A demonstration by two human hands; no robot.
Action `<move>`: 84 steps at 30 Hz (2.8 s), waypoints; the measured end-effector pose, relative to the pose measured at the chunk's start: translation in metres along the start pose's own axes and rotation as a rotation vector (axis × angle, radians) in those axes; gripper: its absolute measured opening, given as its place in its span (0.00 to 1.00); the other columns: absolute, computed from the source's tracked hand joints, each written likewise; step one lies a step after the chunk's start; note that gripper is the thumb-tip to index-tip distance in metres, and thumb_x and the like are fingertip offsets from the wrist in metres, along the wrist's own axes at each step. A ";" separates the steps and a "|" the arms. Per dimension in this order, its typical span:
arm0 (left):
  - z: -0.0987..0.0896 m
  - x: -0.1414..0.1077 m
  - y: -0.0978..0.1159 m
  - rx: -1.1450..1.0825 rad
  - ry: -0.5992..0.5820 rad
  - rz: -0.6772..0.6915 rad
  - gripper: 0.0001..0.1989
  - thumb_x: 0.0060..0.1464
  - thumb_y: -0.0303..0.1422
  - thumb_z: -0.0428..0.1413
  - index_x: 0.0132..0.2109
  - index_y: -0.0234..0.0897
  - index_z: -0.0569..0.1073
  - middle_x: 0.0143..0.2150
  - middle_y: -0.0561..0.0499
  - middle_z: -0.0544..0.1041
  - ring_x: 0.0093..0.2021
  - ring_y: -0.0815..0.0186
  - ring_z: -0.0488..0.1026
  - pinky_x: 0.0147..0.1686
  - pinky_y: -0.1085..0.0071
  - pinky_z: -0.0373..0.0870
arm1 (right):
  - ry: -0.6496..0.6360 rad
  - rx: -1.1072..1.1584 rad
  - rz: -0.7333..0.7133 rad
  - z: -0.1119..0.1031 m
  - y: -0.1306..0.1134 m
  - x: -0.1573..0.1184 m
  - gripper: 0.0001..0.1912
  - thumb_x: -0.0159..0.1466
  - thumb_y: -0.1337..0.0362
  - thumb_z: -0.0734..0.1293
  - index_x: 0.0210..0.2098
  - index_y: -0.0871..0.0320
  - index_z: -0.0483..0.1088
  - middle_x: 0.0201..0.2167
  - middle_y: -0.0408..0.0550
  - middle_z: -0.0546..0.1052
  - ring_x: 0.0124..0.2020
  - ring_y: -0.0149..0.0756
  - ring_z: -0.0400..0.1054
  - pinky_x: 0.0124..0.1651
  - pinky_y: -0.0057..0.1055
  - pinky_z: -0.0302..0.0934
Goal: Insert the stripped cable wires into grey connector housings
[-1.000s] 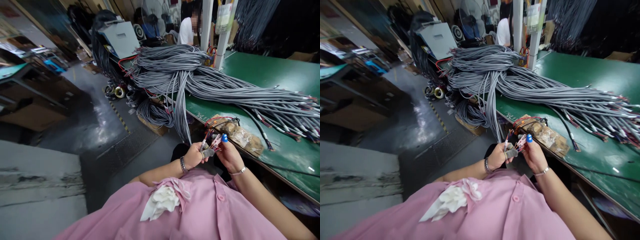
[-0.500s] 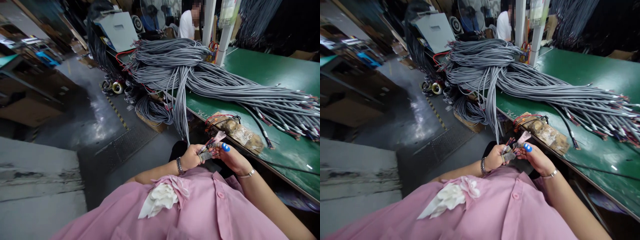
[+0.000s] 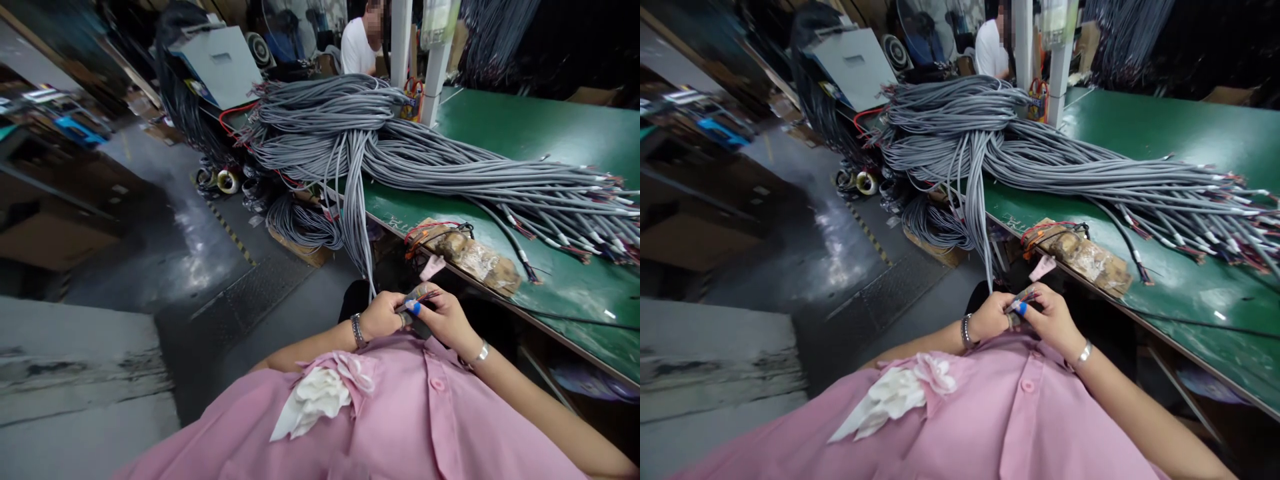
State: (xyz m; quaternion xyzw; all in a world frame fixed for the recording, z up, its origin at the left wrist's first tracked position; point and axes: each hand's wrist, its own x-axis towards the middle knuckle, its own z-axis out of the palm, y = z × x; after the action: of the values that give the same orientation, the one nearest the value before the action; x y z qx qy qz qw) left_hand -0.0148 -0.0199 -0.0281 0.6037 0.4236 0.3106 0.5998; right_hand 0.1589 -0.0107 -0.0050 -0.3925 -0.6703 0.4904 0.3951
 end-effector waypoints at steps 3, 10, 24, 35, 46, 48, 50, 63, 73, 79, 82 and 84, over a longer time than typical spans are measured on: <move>-0.001 0.001 0.002 -0.103 0.029 -0.022 0.10 0.49 0.34 0.60 0.29 0.31 0.71 0.22 0.53 0.72 0.21 0.72 0.68 0.22 0.77 0.65 | 0.066 -0.156 -0.117 0.002 -0.001 -0.006 0.07 0.61 0.59 0.68 0.38 0.54 0.74 0.37 0.50 0.74 0.39 0.40 0.69 0.44 0.37 0.64; 0.001 0.000 0.009 -0.253 0.176 -0.040 0.19 0.48 0.45 0.61 0.29 0.31 0.70 0.22 0.51 0.73 0.20 0.72 0.68 0.22 0.76 0.66 | 0.215 0.040 0.110 0.008 0.010 -0.021 0.18 0.60 0.55 0.68 0.47 0.54 0.65 0.38 0.49 0.74 0.35 0.38 0.69 0.39 0.35 0.66; -0.004 -0.007 0.023 -0.179 0.042 -0.052 0.20 0.49 0.46 0.60 0.26 0.30 0.74 0.22 0.47 0.75 0.23 0.69 0.71 0.26 0.74 0.66 | 0.128 0.399 0.312 0.009 -0.002 -0.003 0.14 0.55 0.53 0.71 0.30 0.58 0.71 0.21 0.41 0.72 0.21 0.31 0.64 0.27 0.29 0.58; 0.007 0.001 0.009 -0.399 0.369 -0.028 0.17 0.50 0.44 0.59 0.32 0.31 0.74 0.23 0.48 0.76 0.20 0.70 0.70 0.18 0.77 0.57 | 0.091 0.369 0.323 0.004 0.003 -0.014 0.14 0.56 0.54 0.71 0.28 0.59 0.70 0.25 0.43 0.72 0.26 0.30 0.61 0.30 0.28 0.56; 0.005 -0.006 0.021 -0.186 0.209 -0.008 0.19 0.51 0.45 0.58 0.26 0.31 0.72 0.20 0.50 0.73 0.19 0.72 0.68 0.22 0.75 0.63 | 0.078 0.501 0.366 0.007 0.006 0.000 0.13 0.57 0.56 0.71 0.33 0.59 0.70 0.26 0.44 0.73 0.26 0.30 0.63 0.31 0.29 0.56; 0.006 -0.007 0.022 -0.177 0.215 -0.010 0.20 0.52 0.46 0.57 0.26 0.31 0.71 0.22 0.49 0.74 0.20 0.71 0.68 0.23 0.75 0.64 | 0.120 0.489 0.351 0.009 0.006 -0.001 0.12 0.56 0.57 0.72 0.31 0.59 0.71 0.25 0.43 0.74 0.25 0.30 0.63 0.31 0.29 0.56; 0.007 -0.006 0.022 -0.174 0.232 -0.024 0.20 0.53 0.46 0.57 0.26 0.31 0.72 0.21 0.49 0.73 0.20 0.71 0.68 0.23 0.75 0.63 | 0.161 0.495 0.346 0.012 0.007 -0.002 0.12 0.55 0.56 0.72 0.30 0.58 0.70 0.24 0.43 0.73 0.24 0.30 0.63 0.30 0.29 0.55; 0.004 -0.003 0.013 -0.262 0.307 -0.040 0.19 0.52 0.46 0.57 0.27 0.32 0.71 0.21 0.51 0.73 0.18 0.73 0.66 0.20 0.76 0.61 | 0.163 0.535 0.383 0.011 0.010 -0.009 0.14 0.53 0.56 0.74 0.25 0.59 0.69 0.21 0.42 0.72 0.23 0.29 0.61 0.28 0.28 0.54; -0.002 -0.006 0.023 -0.139 0.040 -0.081 0.21 0.48 0.48 0.59 0.25 0.32 0.69 0.18 0.53 0.70 0.17 0.74 0.64 0.18 0.77 0.62 | 0.013 0.740 0.437 -0.018 0.003 -0.001 0.18 0.54 0.60 0.73 0.42 0.56 0.71 0.43 0.50 0.76 0.37 0.34 0.70 0.39 0.32 0.66; -0.006 -0.005 0.026 -0.059 -0.067 -0.110 0.21 0.49 0.47 0.58 0.24 0.32 0.68 0.19 0.53 0.70 0.17 0.75 0.64 0.19 0.78 0.62 | -0.027 0.689 0.408 -0.015 0.004 0.006 0.22 0.49 0.63 0.76 0.41 0.57 0.69 0.28 0.41 0.75 0.26 0.29 0.68 0.30 0.28 0.63; -0.007 -0.005 0.023 -0.044 -0.084 -0.118 0.21 0.50 0.47 0.58 0.23 0.32 0.68 0.19 0.52 0.70 0.17 0.75 0.63 0.19 0.78 0.61 | 0.028 0.650 0.404 -0.012 0.005 0.005 0.20 0.48 0.63 0.76 0.38 0.58 0.69 0.26 0.40 0.74 0.24 0.29 0.67 0.28 0.27 0.62; -0.007 -0.004 0.021 -0.041 -0.091 -0.129 0.20 0.49 0.46 0.59 0.24 0.32 0.69 0.19 0.52 0.70 0.17 0.75 0.63 0.18 0.78 0.61 | 0.063 0.628 0.397 -0.009 0.005 0.005 0.18 0.48 0.64 0.76 0.36 0.59 0.69 0.26 0.41 0.74 0.24 0.29 0.68 0.29 0.27 0.62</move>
State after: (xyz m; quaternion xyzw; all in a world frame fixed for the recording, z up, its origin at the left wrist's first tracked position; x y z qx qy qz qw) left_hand -0.0200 -0.0191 -0.0067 0.5763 0.4275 0.2520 0.6493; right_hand 0.1660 -0.0020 -0.0070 -0.3895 -0.3856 0.7267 0.4141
